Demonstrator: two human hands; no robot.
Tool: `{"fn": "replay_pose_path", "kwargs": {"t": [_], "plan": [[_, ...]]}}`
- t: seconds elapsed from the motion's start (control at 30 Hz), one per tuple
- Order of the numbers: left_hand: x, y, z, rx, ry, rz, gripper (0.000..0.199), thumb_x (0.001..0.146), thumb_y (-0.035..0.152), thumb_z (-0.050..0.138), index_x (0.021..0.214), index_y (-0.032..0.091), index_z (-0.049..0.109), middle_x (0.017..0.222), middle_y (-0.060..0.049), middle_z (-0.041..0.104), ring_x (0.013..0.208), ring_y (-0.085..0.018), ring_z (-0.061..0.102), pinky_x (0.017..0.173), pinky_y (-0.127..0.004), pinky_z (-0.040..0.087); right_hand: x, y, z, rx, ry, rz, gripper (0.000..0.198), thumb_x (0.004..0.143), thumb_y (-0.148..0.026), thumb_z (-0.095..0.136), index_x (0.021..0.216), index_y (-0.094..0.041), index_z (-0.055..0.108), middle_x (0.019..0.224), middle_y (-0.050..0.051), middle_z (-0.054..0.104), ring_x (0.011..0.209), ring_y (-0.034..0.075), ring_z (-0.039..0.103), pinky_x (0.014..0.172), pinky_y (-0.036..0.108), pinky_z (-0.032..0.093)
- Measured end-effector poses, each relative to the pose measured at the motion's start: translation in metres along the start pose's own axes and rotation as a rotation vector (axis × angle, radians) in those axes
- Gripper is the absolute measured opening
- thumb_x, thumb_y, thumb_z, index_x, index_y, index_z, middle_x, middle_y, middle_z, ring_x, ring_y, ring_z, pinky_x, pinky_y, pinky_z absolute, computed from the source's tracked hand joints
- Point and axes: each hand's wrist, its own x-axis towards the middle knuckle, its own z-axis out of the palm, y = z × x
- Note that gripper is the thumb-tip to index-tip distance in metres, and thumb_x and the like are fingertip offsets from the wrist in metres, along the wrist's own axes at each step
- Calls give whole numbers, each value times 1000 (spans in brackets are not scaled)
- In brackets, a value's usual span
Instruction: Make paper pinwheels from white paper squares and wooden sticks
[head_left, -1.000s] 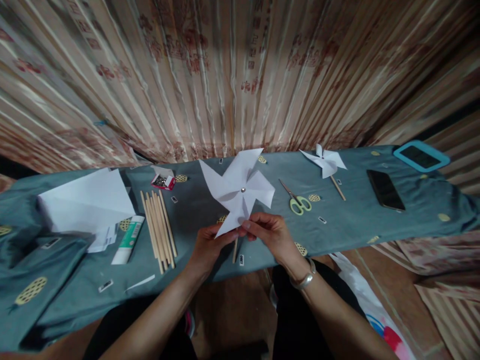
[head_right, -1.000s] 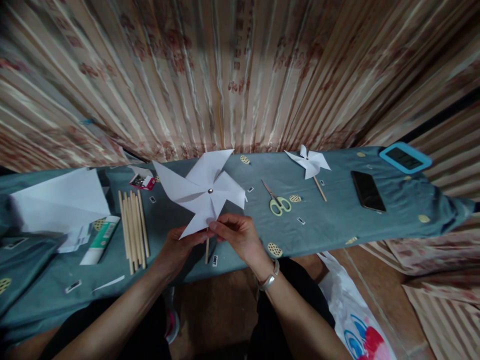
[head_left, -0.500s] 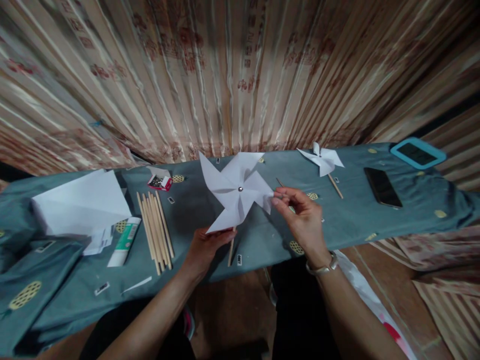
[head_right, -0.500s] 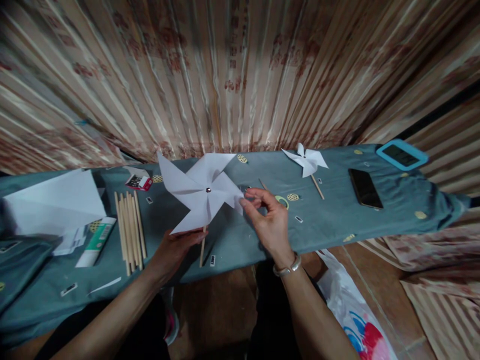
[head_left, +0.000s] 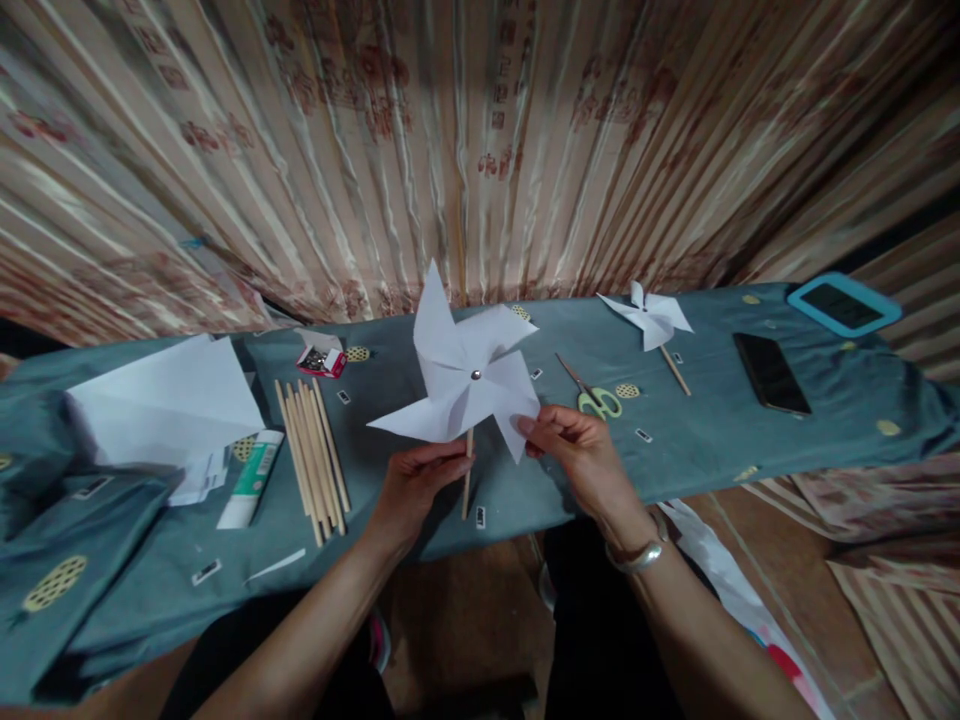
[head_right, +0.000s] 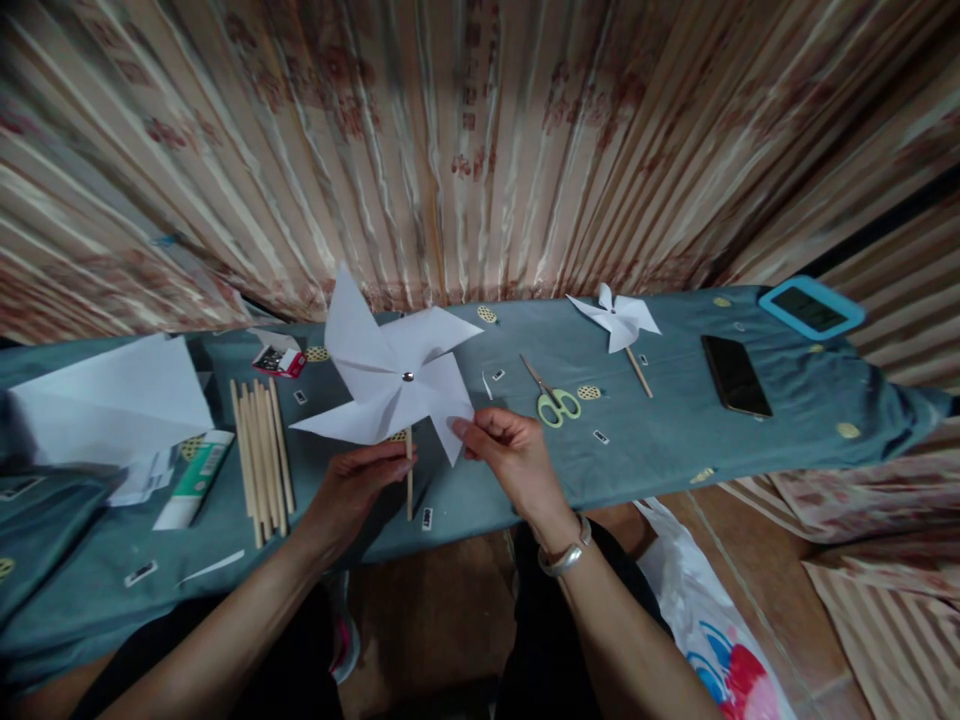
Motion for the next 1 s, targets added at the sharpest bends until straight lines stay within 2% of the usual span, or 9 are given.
{"fn": "replay_pose_path", "kwargs": {"t": [0.23,0.4,0.57,0.7,0.77,0.87,0.93,1.0], "plan": [[-2,4,2,22,-57,38,22,59,27,83,80,19,80,82,-6,78,79,-19,68,84,-31,50,-6,7,13,26,-103,91,34,60,-51,84,56,-20,71,54,-1,64,49,8,48,50,23,40],[-4,5,4,39,-97,35,25,60,33,85,78,17,80,76,-6,76,74,-18,66,78,-28,50,-9,10,26,46,-123,119,34,58,-51,85,60,-19,74,54,-1,66,47,7,45,46,22,37],[-4,6,6,26,-80,54,25,51,34,90,67,19,79,68,-3,74,70,-18,65,77,-29,50,-10,12,36,48,-174,67,35,61,-54,81,57,-20,72,52,-2,63,46,8,42,44,23,33],[-4,9,4,23,-49,51,26,53,35,89,71,19,79,75,-4,76,78,-21,67,84,-32,50,-9,5,21,-124,-209,-27,37,69,-56,76,58,-21,72,50,-2,62,45,8,39,43,24,29],[-5,10,3,44,-40,52,25,57,35,87,74,18,80,79,-4,77,81,-21,67,84,-32,48,-7,1,6,-200,-141,-89,41,74,-56,72,56,-20,71,49,-1,61,45,8,39,43,24,29],[-6,11,1,60,-37,46,23,58,35,86,72,18,79,76,-4,75,76,-19,65,80,-30,47,1,-4,-14,-205,126,-218,34,76,-51,73,61,-20,71,57,0,66,48,10,47,48,25,37],[-7,11,0,57,-52,17,24,57,36,87,69,17,79,73,-3,74,72,-17,63,76,-29,46,8,-5,-21,-173,269,-290,24,72,-45,78,73,-22,74,69,1,72,61,14,59,61,27,48],[-9,10,1,47,-82,-19,24,55,36,88,67,17,78,71,-3,73,70,-16,61,73,-28,45,14,-3,-22,-125,298,-312,26,68,-43,81,85,-24,75,83,3,76,76,17,66,75,32,52]]}}
